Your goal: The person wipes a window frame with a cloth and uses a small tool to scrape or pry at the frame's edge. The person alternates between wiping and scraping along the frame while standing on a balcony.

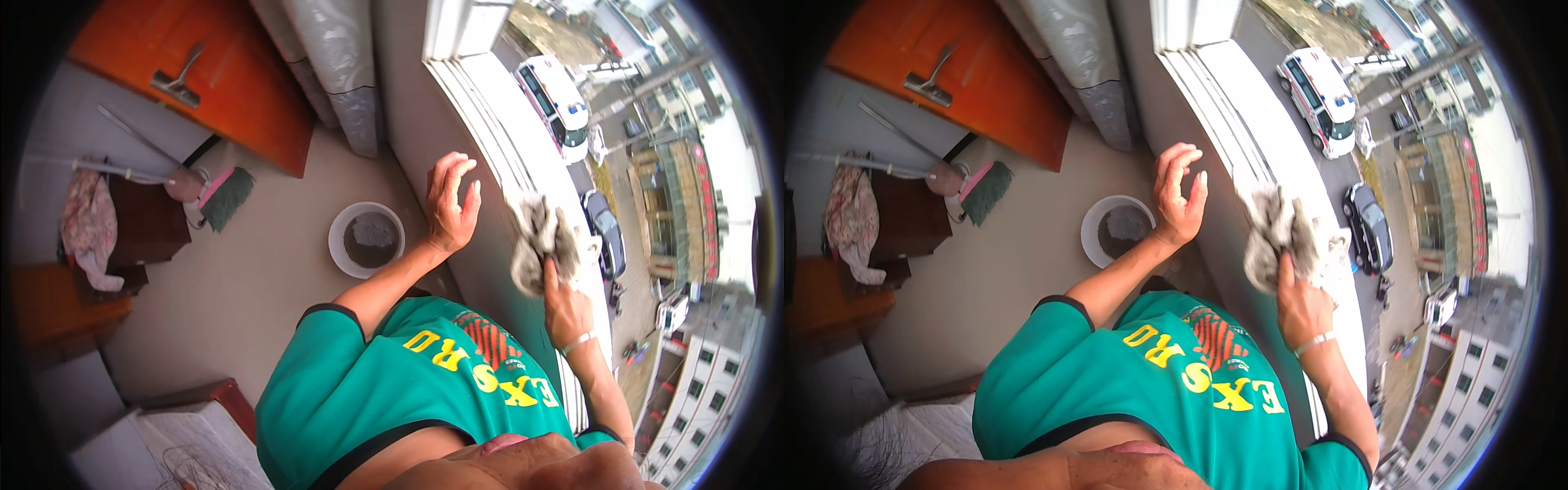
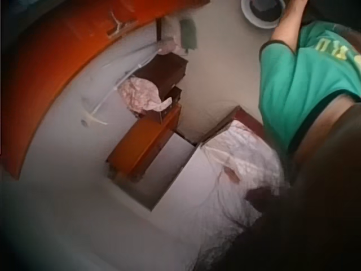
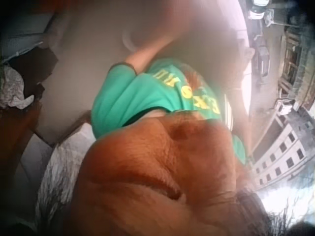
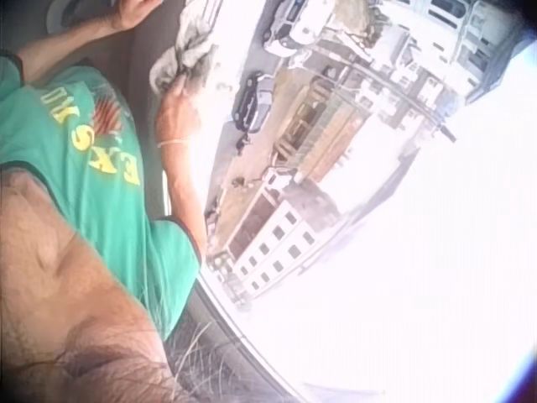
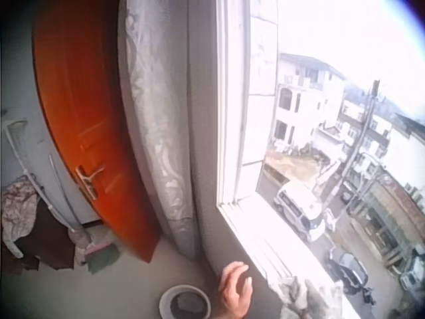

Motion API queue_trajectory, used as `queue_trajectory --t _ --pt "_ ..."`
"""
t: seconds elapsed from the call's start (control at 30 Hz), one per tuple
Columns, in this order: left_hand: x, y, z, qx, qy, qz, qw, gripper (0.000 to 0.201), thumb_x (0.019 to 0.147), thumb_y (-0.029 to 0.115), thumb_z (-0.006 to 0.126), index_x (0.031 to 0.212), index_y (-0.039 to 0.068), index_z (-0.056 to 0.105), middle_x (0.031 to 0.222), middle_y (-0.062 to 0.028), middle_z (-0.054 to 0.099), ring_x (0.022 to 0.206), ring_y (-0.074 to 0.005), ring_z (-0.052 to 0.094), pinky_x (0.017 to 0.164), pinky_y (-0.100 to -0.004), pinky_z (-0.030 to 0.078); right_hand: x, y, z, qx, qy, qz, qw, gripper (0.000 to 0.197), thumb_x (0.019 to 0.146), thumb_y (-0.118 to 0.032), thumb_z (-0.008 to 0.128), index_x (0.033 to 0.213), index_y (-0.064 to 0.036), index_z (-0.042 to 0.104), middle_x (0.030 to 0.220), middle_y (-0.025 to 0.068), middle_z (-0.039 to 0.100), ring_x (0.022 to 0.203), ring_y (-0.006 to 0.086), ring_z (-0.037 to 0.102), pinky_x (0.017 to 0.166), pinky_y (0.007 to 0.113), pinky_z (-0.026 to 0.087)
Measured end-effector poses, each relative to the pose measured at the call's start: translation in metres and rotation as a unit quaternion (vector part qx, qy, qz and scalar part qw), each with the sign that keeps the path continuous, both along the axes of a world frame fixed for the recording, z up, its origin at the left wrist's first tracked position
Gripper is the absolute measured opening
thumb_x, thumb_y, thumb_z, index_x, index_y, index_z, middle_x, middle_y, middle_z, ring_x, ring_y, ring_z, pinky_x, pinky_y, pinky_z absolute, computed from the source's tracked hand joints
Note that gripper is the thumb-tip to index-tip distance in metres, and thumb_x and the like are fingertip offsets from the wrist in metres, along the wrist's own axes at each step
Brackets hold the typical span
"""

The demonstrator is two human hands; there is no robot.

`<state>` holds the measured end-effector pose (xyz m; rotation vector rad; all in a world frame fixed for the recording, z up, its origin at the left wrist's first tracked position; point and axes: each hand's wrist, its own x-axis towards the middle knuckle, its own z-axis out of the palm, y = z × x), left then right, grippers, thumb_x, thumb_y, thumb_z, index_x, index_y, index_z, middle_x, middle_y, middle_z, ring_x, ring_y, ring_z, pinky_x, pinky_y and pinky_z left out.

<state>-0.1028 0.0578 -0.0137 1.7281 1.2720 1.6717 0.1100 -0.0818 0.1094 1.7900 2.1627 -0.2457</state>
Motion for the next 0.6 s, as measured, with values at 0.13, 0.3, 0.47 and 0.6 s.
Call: queue_trajectory --t 0.13,0.3,0.47,0.6 --pt "0.035 -0.009 0.012 0.062 0.019 -0.016 0.998 0.033 0.089 0.008 0.063 0.121 -0.001 0.060 0.130 -0.0172 0.056 0.121 -0.0357 0.051 0.105 -0.0447 0.039 0.049 -0.123 0.010 -0.057 0.030 -0.142 0.988 0.063 0.085 -0.002 0.054 0.147 -0.0084 0.045 0.074 0.0229 0.067 0.065 0.0416 0.067 0.061 0.052 0.053" --pt "0.061 -0.024 0.016 0.088 0.037 -0.055 0.994 0.041 0.084 0.003 0.059 0.125 -0.001 0.057 0.130 -0.0191 0.056 0.123 -0.0367 0.049 0.107 -0.0471 0.035 0.091 -0.262 0.026 -0.083 -0.014 -0.278 0.957 0.061 0.088 -0.001 0.051 0.147 -0.0179 0.049 0.074 0.0240 0.066 0.069 0.0439 0.066 0.063 0.054 0.050" --pt "0.065 -0.031 0.035 0.119 0.057 -0.058 0.990 0.043 0.080 0.000 0.058 0.123 -0.002 0.057 0.129 -0.0183 0.056 0.123 -0.0355 0.050 0.107 -0.0470 0.035 0.100 -0.303 0.047 -0.138 -0.097 -0.328 0.930 0.050 0.093 -0.006 0.048 0.141 -0.0162 0.054 0.074 0.0236 0.065 0.070 0.0434 0.066 0.064 0.054 0.051" --pt "0.055 -0.019 0.042 0.159 0.061 -0.091 0.981 0.038 0.081 0.003 0.059 0.119 0.000 0.060 0.124 -0.0178 0.060 0.117 -0.0361 0.053 0.102 -0.0469 0.037 0.125 -0.381 0.054 -0.221 -0.214 -0.347 0.886 0.036 0.098 -0.010 0.046 0.132 -0.0102 0.059 0.076 0.0219 0.066 0.074 0.0415 0.068 0.066 0.052 0.053"
